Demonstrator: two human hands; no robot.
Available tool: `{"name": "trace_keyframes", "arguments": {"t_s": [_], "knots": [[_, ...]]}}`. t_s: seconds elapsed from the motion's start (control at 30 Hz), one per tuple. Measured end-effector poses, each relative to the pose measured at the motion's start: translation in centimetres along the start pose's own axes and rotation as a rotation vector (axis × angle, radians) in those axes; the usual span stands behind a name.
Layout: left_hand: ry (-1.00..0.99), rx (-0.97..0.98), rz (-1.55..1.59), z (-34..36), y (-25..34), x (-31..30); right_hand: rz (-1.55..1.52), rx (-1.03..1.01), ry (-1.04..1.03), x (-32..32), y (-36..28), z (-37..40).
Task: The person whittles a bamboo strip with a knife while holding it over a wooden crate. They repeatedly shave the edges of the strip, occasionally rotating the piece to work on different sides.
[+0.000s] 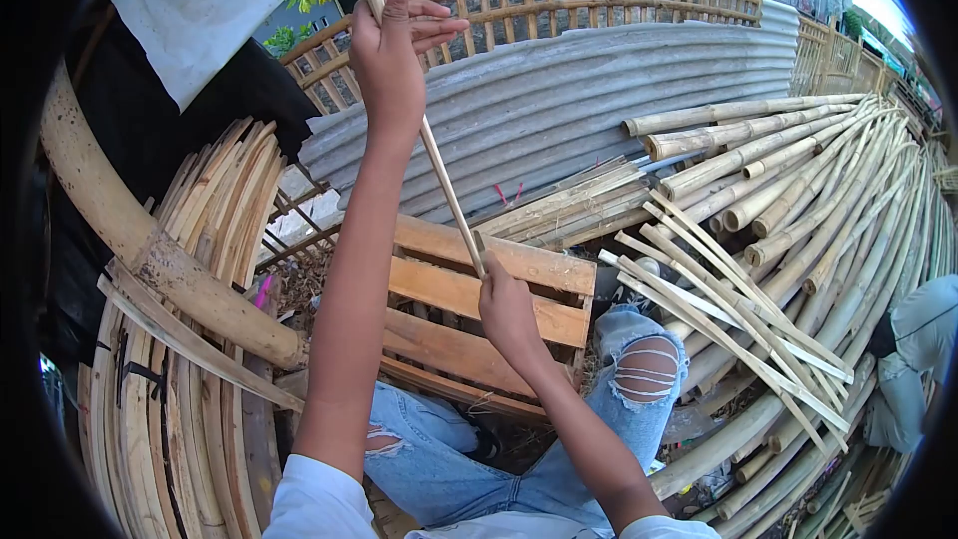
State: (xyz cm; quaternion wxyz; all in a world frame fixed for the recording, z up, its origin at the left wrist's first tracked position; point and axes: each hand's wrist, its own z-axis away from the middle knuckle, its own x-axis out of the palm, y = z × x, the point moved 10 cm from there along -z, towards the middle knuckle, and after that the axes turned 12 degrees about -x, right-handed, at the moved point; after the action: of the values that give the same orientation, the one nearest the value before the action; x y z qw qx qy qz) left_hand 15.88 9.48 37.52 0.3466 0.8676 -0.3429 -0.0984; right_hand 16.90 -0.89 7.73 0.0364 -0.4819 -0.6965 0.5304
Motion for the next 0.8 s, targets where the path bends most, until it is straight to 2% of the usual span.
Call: {"name": "trace_keyframes", "arguments": {"t_s": [0.07,0.13,0.17,0.23,0.3,0.37,0.4,0.43,0.5,0.53,0.63,0.7,0.77,0.8], "knots": [[0.018,0.006,-0.003,0.0,0.0,0.0,-0.098,0.02,0.061,-0.9,-2.0,-0.4],[0.034,0.022,-0.004,0.2,0.2,-0.1,0.061,0.003,0.081,-0.2,-2.2,0.7],[0.023,0.015,-0.002,0.1,0.1,0.0,0.059,0.014,0.088,0.6,-0.8,1.8],[0.027,0.037,-0.015,0.3,0.5,0.1,0.184,0.147,-0.076,3.8,3.4,4.1],[-0.001,-0.005,-0.025,0.5,0.4,0.9,0.167,0.18,-0.079,4.7,5.5,4.6],[-0.042,0.023,0.007,0.7,0.7,1.8,-0.101,0.055,0.077,1.9,3.3,2.3],[-0.053,0.014,0.018,0.6,0.6,2.2,-0.208,0.087,0.06,0.3,1.2,1.0],[-0.063,-0.005,0.025,0.6,0.2,2.3,-0.206,0.109,0.065,0.2,0.5,1.1],[-0.105,0.039,0.042,0.4,0.4,2.7,0.006,0.01,0.12,-0.6,-1.4,0.9],[-0.09,0.021,0.013,0.2,0.3,2.4,-0.028,0.144,0.054,1.4,1.0,2.4],[-0.064,0.009,0.024,0.4,0.4,2.0,-0.111,0.164,0.022,3.6,4.9,4.8],[-0.049,0.006,0.015,0.0,0.3,1.5,-0.144,0.207,0.031,3.1,4.9,3.8],[-0.033,-0.01,0.016,-0.6,-0.3,1.0,-0.288,0.135,0.108,0.7,1.1,1.7],[-0.03,-0.003,-0.002,-0.5,0.0,1.3,-0.231,0.064,0.163,-0.8,-1.0,1.2]]}}
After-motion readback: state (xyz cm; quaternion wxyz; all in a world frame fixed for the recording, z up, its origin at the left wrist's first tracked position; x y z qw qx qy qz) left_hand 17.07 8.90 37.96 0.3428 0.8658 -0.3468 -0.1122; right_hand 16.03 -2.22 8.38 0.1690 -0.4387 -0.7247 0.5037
